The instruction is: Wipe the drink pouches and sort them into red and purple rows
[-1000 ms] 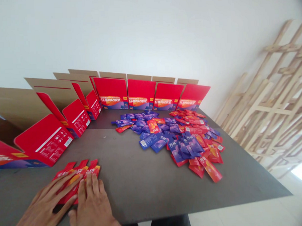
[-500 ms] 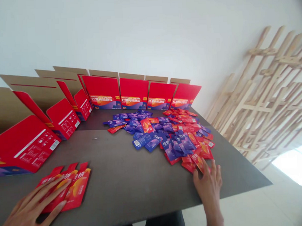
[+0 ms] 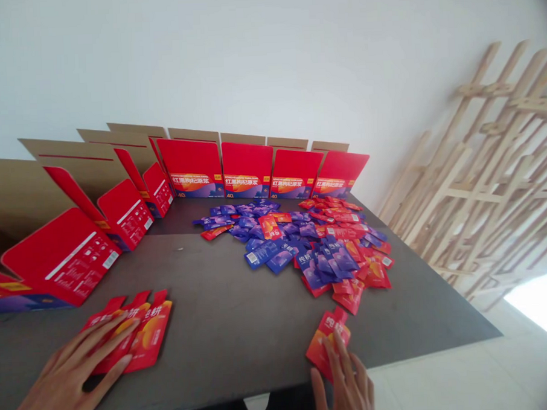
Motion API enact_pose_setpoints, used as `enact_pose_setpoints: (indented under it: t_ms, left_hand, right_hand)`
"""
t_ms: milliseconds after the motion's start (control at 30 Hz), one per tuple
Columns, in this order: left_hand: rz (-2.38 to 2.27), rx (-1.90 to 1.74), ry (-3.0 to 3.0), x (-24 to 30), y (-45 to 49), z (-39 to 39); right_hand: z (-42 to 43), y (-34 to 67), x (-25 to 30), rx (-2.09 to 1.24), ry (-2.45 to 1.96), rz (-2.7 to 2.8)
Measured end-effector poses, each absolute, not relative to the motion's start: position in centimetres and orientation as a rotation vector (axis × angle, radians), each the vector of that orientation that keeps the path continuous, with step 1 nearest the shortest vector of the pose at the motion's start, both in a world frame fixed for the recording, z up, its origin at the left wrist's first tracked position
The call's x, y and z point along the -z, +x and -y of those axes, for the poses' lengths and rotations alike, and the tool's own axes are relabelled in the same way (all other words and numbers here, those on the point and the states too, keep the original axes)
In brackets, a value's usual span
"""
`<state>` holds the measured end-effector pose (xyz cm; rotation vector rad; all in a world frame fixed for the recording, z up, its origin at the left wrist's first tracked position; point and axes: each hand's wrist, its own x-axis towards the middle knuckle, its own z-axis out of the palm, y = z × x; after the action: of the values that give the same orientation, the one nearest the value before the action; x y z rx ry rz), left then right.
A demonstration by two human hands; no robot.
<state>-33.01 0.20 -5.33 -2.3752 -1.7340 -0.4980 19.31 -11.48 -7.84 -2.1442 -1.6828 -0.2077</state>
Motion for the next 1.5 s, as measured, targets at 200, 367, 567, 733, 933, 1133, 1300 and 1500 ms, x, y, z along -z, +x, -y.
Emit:
enact_pose_setpoints:
  t_ms: [200, 367, 567, 733, 933, 1133, 1300, 1500]
  left_hand:
    - [1.788, 0.467, -2.382, 4.4, -32.0, -0.3]
    - [1.828, 0.353, -2.373, 3.7, -31.3, 0.0]
    - [1.833, 0.352, -2.384, 3.2, -31.1, 0.4]
    - [1.664, 0.438, -2.374, 2.8, -30.6, 0.5]
    - [1.536, 0.400, -2.447, 0.5, -27.1, 0.6]
    - [1.552, 0.313, -2.447, 0.0, -26.1, 0.7]
    - [1.609, 0.341, -2.420, 0.6, -26.9, 0.7]
    - [1.605, 0.287, -2.443, 0.6, -29.2, 0.9]
  right_hand:
    - [9.5, 11.3, 6.9, 0.062, -1.802, 1.925]
    - [5.2, 5.2, 2.0, -0.198, -1.534, 2.096]
    - [2.7, -0.3, -0.9, -0.469, -1.356, 2.270]
    - [2.2, -2.6, -1.1, -0.507, -1.310, 2.316]
    - [1.9, -2.9, -1.1, -0.494, -1.257, 2.363]
    - [1.4, -3.1, -1.0, -0.487, -1.212, 2.386]
    - [1.1, -3.5, -1.3, -0.478, -1.193, 2.415]
    - [0.8, -4.9, -1.5, -0.402, -1.173, 2.494]
